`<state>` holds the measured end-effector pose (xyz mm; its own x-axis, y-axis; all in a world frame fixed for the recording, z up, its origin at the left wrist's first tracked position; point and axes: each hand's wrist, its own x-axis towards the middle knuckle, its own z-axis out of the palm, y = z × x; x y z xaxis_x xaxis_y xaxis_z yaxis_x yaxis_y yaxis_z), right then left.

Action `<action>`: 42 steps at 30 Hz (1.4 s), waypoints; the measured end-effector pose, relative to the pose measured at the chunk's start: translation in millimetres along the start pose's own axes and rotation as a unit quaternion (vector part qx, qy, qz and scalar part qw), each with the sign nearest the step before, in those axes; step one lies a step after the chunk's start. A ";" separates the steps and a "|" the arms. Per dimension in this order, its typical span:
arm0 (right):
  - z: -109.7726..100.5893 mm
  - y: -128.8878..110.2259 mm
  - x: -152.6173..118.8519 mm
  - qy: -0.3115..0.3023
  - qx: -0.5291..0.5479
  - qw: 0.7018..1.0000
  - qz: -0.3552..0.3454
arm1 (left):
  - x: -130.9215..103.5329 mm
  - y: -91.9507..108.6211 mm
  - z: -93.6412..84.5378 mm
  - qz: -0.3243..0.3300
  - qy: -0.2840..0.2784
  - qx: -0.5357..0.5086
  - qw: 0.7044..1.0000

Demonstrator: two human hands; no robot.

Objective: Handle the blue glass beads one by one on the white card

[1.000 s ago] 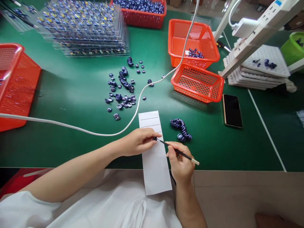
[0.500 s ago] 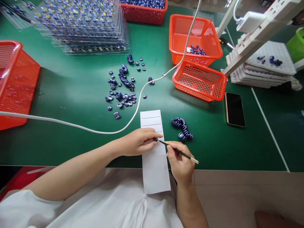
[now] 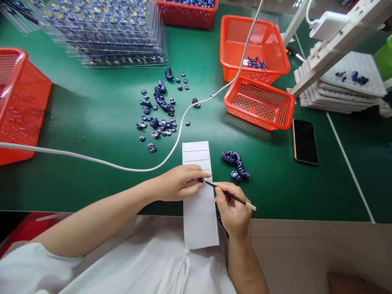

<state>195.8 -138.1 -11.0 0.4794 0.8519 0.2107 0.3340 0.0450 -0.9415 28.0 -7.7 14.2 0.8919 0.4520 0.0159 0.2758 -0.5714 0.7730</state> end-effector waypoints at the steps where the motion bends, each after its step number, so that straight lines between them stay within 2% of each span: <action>1: 0.0 0.4 0.1 0.000 0.004 1.000 -0.005 | 0.1 0.1 -0.1 -0.001 -0.001 0.002 1.000; 16: -0.4 1.6 0.7 -0.010 0.004 1.000 -0.010 | -0.6 -0.1 0.0 0.001 -0.007 0.010 1.000; 26: 0.9 4.0 -0.7 0.007 0.029 0.999 -0.018 | -0.5 3.6 2.0 -0.080 0.032 -0.096 0.992; 34: 3.1 4.1 -1.3 0.018 0.038 0.999 -0.028 | -0.5 1.7 4.0 -0.089 0.055 -0.146 0.984; 42: 2.2 8.4 -3.9 0.015 0.003 0.998 -0.060 | 0.5 2.5 1.8 -0.102 0.051 -0.177 0.978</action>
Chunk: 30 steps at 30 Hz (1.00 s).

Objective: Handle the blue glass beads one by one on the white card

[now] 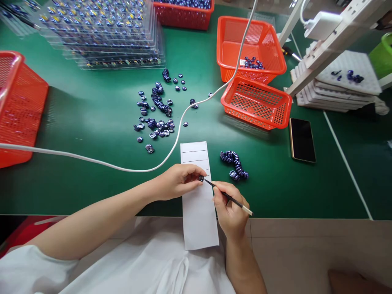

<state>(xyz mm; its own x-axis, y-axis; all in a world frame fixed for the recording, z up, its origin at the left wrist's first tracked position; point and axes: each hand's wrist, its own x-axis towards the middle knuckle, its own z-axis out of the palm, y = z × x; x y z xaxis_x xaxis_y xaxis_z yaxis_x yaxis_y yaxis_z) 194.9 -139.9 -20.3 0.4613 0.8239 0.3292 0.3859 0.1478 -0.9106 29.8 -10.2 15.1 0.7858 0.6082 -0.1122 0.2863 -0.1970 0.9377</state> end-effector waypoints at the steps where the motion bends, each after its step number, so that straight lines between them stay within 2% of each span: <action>1: 0.0 0.4 0.2 -0.003 0.001 1.000 -0.007 | 0.4 0.3 0.0 -0.001 0.001 -0.002 1.000; 8: 1.1 -3.0 3.4 -0.005 0.013 0.999 -0.035 | 1.4 -1.1 2.8 -0.007 0.029 -0.006 1.000; 14: 0.5 -5.5 2.2 0.008 0.037 0.999 -0.026 | 0.6 -3.4 5.6 0.009 0.045 0.021 0.999; 25: 1.3 -3.2 2.8 -0.012 -0.067 0.998 -0.002 | -0.1 -6.4 9.6 0.032 0.059 0.050 0.996; 30: 0.6 -1.8 0.7 -0.004 -0.049 0.999 0.011 | -0.8 -6.9 11.0 0.028 0.060 0.067 0.996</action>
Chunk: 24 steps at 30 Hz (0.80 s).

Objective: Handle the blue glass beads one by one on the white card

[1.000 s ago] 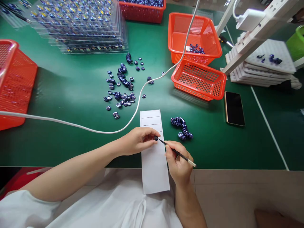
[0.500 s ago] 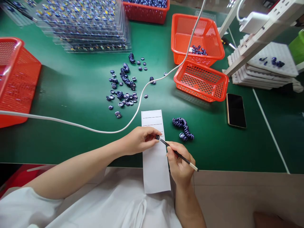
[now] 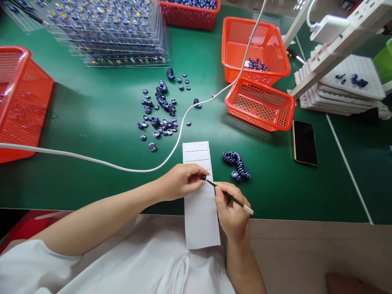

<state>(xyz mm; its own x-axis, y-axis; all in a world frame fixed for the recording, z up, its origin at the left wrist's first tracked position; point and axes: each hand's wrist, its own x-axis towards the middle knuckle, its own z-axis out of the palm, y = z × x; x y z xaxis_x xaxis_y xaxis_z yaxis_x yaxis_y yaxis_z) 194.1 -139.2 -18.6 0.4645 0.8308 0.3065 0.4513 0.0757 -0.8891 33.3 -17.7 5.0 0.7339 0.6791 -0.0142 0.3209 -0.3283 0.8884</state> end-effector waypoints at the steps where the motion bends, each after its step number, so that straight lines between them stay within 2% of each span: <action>1: -0.1 0.3 -0.4 0.003 0.009 1.000 0.003 | -0.1 0.1 0.0 0.003 -0.001 0.002 1.000; 10: 1.2 -1.2 0.4 0.004 -0.024 1.000 0.014 | 0.6 1.1 -1.6 -0.010 -0.015 -0.015 1.000; 15: 0.2 -2.0 1.3 0.014 0.027 0.999 0.022 | 0.0 5.2 -2.0 -0.017 -0.001 -0.031 0.999; 17: -2.2 -4.3 1.9 0.023 0.066 0.997 0.036 | -0.5 6.9 -12.0 -0.014 0.026 0.007 1.000; 19: -5.9 -6.6 2.5 0.050 0.092 0.993 0.053 | -1.1 7.1 -29.7 -0.034 0.079 0.090 0.992; 22: -12.3 -6.5 4.7 0.131 0.115 0.983 0.061 | -2.0 2.7 -59.6 -0.112 0.163 0.246 0.949; 24: -16.0 -3.1 7.6 0.198 0.122 0.971 0.059 | -2.6 -1.5 -70.2 -0.144 0.195 0.322 0.915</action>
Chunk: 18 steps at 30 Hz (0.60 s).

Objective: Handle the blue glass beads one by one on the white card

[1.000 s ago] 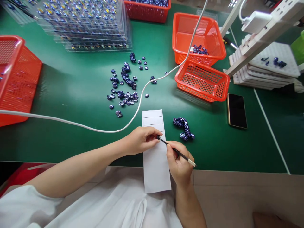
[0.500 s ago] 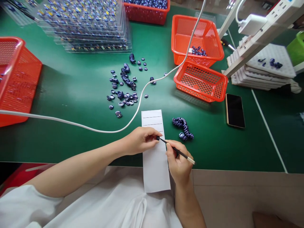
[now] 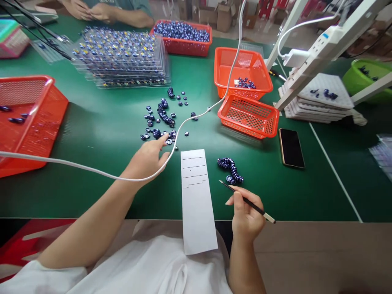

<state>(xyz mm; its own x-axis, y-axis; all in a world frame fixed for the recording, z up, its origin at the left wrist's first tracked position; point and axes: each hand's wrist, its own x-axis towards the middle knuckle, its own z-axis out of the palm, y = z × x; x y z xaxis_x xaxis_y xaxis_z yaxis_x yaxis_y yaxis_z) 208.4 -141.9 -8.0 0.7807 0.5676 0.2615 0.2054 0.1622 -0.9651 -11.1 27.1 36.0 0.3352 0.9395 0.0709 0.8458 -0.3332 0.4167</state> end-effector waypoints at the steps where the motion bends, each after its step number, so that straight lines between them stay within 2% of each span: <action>1: -1.1 1.7 2.5 0.030 0.006 1.000 -0.003 | 0.2 -1.2 0.8 0.007 0.011 0.023 1.000; 4: -2.2 6.3 8.9 0.089 0.033 0.995 0.000 | -8.0 11.3 14.9 0.100 0.014 0.022 0.995; 6: -1.6 7.5 11.2 0.110 0.053 0.993 0.003 | -16.7 31.0 29.7 0.187 -0.005 -0.017 0.982; 8: -0.5 7.1 12.0 0.125 0.065 0.990 -0.001 | -22.9 54.7 44.7 0.282 -0.044 -0.058 0.957; 10: 0.2 6.1 11.7 0.131 0.075 0.989 -0.006 | -23.6 77.2 57.6 0.337 -0.073 -0.070 0.936; 14: -0.4 4.9 9.4 0.127 0.070 0.989 -0.005 | -12.4 106.7 74.0 0.367 -0.115 -0.050 0.922; 18: -2.2 5.0 8.2 0.121 0.069 0.990 0.009 | -5.3 113.6 76.6 0.366 -0.126 -0.041 0.921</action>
<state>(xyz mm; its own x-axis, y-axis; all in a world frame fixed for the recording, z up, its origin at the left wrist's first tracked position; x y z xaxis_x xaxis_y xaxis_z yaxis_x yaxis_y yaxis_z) 217.2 -138.3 -10.8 0.9052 0.3646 0.2186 0.1212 0.2715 -0.9548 115.0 -21.9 13.5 0.8980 0.4130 0.1515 0.3234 -0.8533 0.4089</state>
